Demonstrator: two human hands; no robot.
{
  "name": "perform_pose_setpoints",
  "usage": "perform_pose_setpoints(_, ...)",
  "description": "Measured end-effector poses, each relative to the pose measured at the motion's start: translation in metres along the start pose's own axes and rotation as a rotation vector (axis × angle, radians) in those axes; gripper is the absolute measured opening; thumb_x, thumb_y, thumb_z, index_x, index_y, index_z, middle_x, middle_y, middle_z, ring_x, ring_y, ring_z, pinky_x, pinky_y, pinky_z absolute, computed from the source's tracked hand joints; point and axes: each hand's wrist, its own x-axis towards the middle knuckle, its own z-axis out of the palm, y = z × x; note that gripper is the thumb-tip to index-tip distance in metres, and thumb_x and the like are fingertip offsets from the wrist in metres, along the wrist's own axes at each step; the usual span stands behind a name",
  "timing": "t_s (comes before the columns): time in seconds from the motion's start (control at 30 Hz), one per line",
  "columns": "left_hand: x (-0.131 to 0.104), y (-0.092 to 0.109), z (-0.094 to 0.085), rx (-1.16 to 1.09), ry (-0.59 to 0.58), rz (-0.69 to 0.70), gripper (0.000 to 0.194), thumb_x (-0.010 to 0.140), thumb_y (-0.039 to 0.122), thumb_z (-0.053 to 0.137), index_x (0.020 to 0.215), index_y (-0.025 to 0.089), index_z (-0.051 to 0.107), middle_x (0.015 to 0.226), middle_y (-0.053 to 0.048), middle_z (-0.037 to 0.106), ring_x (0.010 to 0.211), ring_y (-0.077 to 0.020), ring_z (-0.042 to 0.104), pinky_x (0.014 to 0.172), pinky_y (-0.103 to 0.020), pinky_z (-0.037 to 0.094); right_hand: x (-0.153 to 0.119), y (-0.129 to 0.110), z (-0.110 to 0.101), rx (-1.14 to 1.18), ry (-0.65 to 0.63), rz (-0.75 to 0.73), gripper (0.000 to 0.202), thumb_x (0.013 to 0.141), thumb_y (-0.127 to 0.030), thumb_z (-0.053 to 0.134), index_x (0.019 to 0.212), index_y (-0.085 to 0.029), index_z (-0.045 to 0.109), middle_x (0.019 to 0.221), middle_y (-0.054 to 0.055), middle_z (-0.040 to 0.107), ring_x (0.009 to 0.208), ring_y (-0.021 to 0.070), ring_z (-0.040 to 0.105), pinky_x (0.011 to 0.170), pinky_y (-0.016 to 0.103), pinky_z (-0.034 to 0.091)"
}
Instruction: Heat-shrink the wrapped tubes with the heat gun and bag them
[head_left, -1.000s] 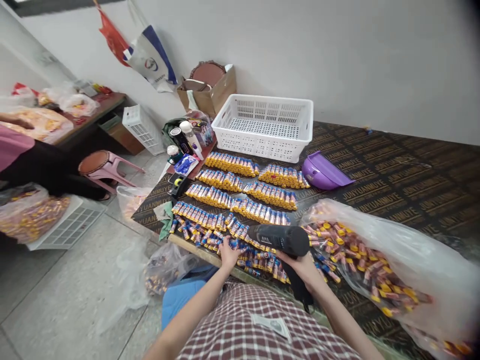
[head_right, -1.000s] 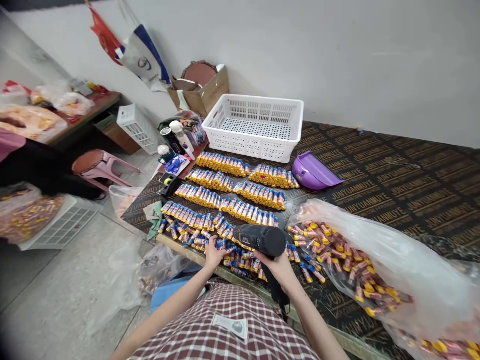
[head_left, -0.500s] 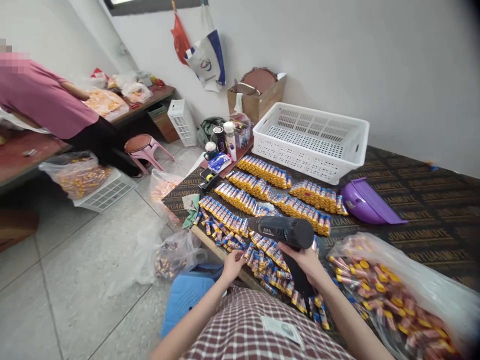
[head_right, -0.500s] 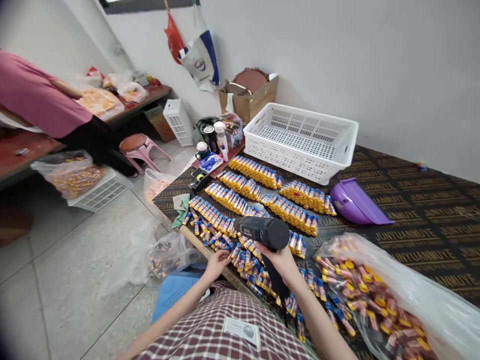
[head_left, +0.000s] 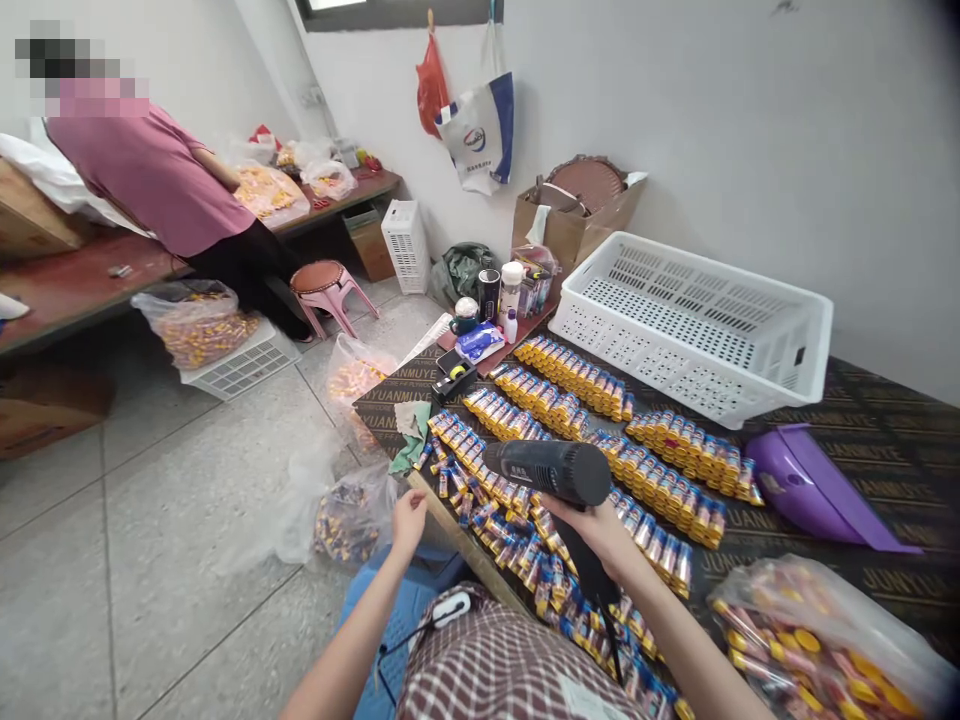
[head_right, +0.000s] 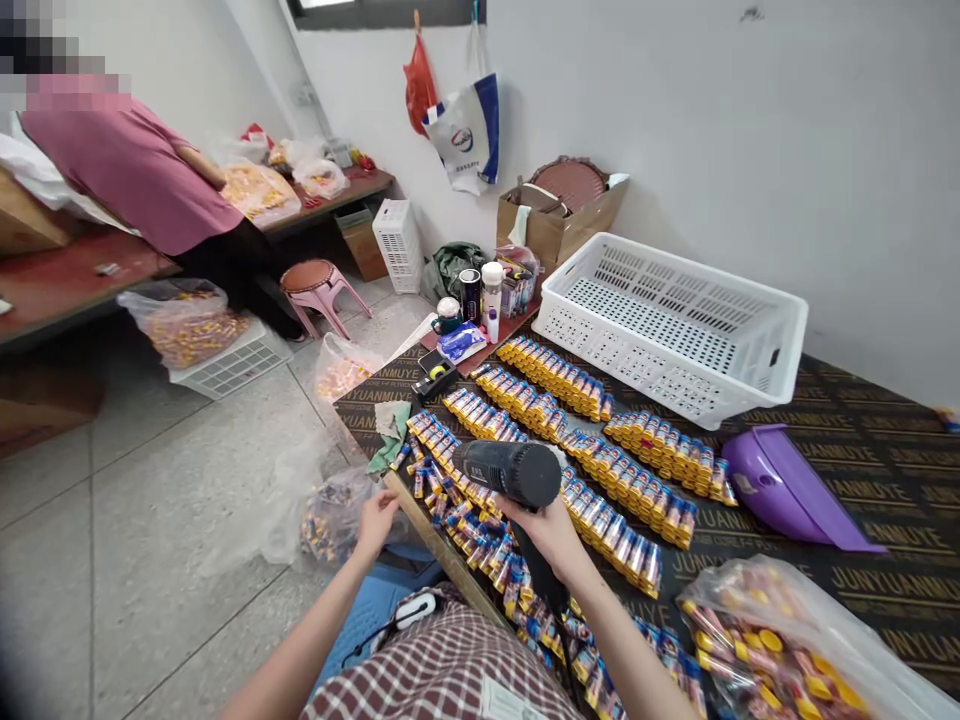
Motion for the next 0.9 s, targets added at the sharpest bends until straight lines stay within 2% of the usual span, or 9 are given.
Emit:
perform_pose_setpoints(0.07, 0.017, 0.016, 0.005, 0.021, -0.008, 0.045, 0.019, 0.067, 0.013, 0.051, 0.082, 0.015, 0.063, 0.084, -0.006, 0.067, 0.080, -0.0169, 0.062, 0.080, -0.032, 0.046, 0.004, -0.004, 0.005, -0.010, 0.009, -0.016, 0.038, 0.062, -0.045, 0.069, 0.086, -0.016, 0.065, 0.075, 0.006, 0.067, 0.061, 0.0200, 0.059, 0.061, 0.033, 0.049)
perform_pose_setpoints(0.17, 0.043, 0.047, 0.018, 0.086, -0.012, 0.175, 0.019, 0.065, 0.011, 0.055, 0.080, 0.017, 0.065, 0.085, -0.004, 0.067, 0.082, -0.0164, 0.060, 0.083, -0.031, 0.044, -0.001, -0.004, 0.002, -0.045, 0.071, -0.048, 0.044, 0.062, -0.044, 0.069, 0.096, -0.017, 0.066, 0.093, 0.008, 0.068, 0.082, 0.0247, 0.061, 0.075, 0.037, 0.048)
perform_pose_setpoints(0.27, 0.070, 0.075, 0.028, 0.118, 0.051, 0.258, 0.019, 0.065, 0.008, 0.055, 0.079, 0.016, 0.065, 0.088, -0.005, 0.067, 0.086, -0.0171, 0.058, 0.087, -0.031, 0.041, -0.014, -0.001, -0.007, -0.043, 0.157, 0.000, 0.047, 0.061, -0.043, 0.070, 0.100, -0.016, 0.066, 0.102, 0.009, 0.067, 0.095, 0.0279, 0.058, 0.083, 0.039, 0.046)
perform_pose_setpoints(0.37, 0.093, 0.091, 0.026, 0.090, 0.153, 0.213, 0.022, 0.069, 0.007, 0.048, 0.084, 0.014, 0.063, 0.088, -0.007, 0.066, 0.084, -0.0166, 0.058, 0.085, -0.031, 0.041, -0.019, 0.000, -0.009, 0.013, 0.217, 0.027, 0.048, 0.061, -0.043, 0.071, 0.101, -0.016, 0.066, 0.100, 0.009, 0.067, 0.093, 0.0274, 0.059, 0.081, 0.037, 0.048)
perform_pose_setpoints(0.47, 0.100, 0.087, 0.015, 0.046, 0.264, 0.157, 0.027, 0.072, 0.007, 0.041, 0.090, 0.011, 0.061, 0.091, -0.008, 0.065, 0.082, -0.0152, 0.058, 0.083, -0.030, 0.042, -0.007, -0.005, 0.003, 0.047, 0.165, 0.000, 0.045, 0.061, -0.043, 0.071, 0.097, -0.017, 0.066, 0.089, 0.007, 0.069, 0.076, 0.0235, 0.062, 0.069, 0.035, 0.050)
perform_pose_setpoints(0.53, 0.089, 0.076, 0.007, 0.016, 0.305, 0.136, 0.028, 0.072, 0.008, 0.040, 0.091, 0.011, 0.060, 0.093, -0.008, 0.065, 0.084, -0.0146, 0.058, 0.082, -0.029, 0.043, 0.012, -0.010, 0.018, 0.045, 0.079, -0.038, 0.040, 0.061, -0.044, 0.070, 0.089, -0.016, 0.067, 0.072, 0.005, 0.069, 0.062, 0.0208, 0.060, 0.061, 0.033, 0.050)
perform_pose_setpoints(0.6, 0.066, 0.059, -0.003, -0.005, 0.310, 0.120, 0.026, 0.069, 0.011, 0.043, 0.088, 0.013, 0.061, 0.090, -0.007, 0.066, 0.083, -0.0149, 0.059, 0.081, -0.028, 0.044, 0.033, -0.014, 0.039, 0.042, 0.002, -0.114, 0.037, 0.061, -0.045, 0.069, 0.084, -0.015, 0.067, 0.062, 0.004, 0.066, 0.058, 0.0198, 0.059, 0.058, 0.033, 0.050)
perform_pose_setpoints(0.77, -0.014, 0.002, -0.038, -0.016, 0.272, 0.052, 0.016, 0.063, 0.016, 0.048, 0.071, 0.015, 0.062, 0.074, -0.005, 0.067, 0.073, -0.0192, 0.063, 0.074, -0.032, 0.049, 0.078, -0.025, 0.085, 0.030, -0.067, -0.287, 0.039, 0.059, -0.042, 0.069, 0.088, -0.016, 0.067, 0.075, 0.004, 0.068, 0.080, 0.0225, 0.061, 0.076, 0.036, 0.048)
perform_pose_setpoints(0.9, -0.066, -0.046, -0.072, -0.002, 0.256, -0.009, 0.012, 0.061, 0.017, 0.051, 0.065, 0.018, 0.062, 0.067, -0.004, 0.067, 0.068, -0.0217, 0.064, 0.069, -0.034, 0.050, 0.087, -0.023, 0.095, 0.019, -0.085, -0.293, 0.039, 0.058, -0.041, 0.070, 0.088, -0.016, 0.067, 0.078, 0.004, 0.069, 0.084, 0.0224, 0.060, 0.079, 0.037, 0.047)
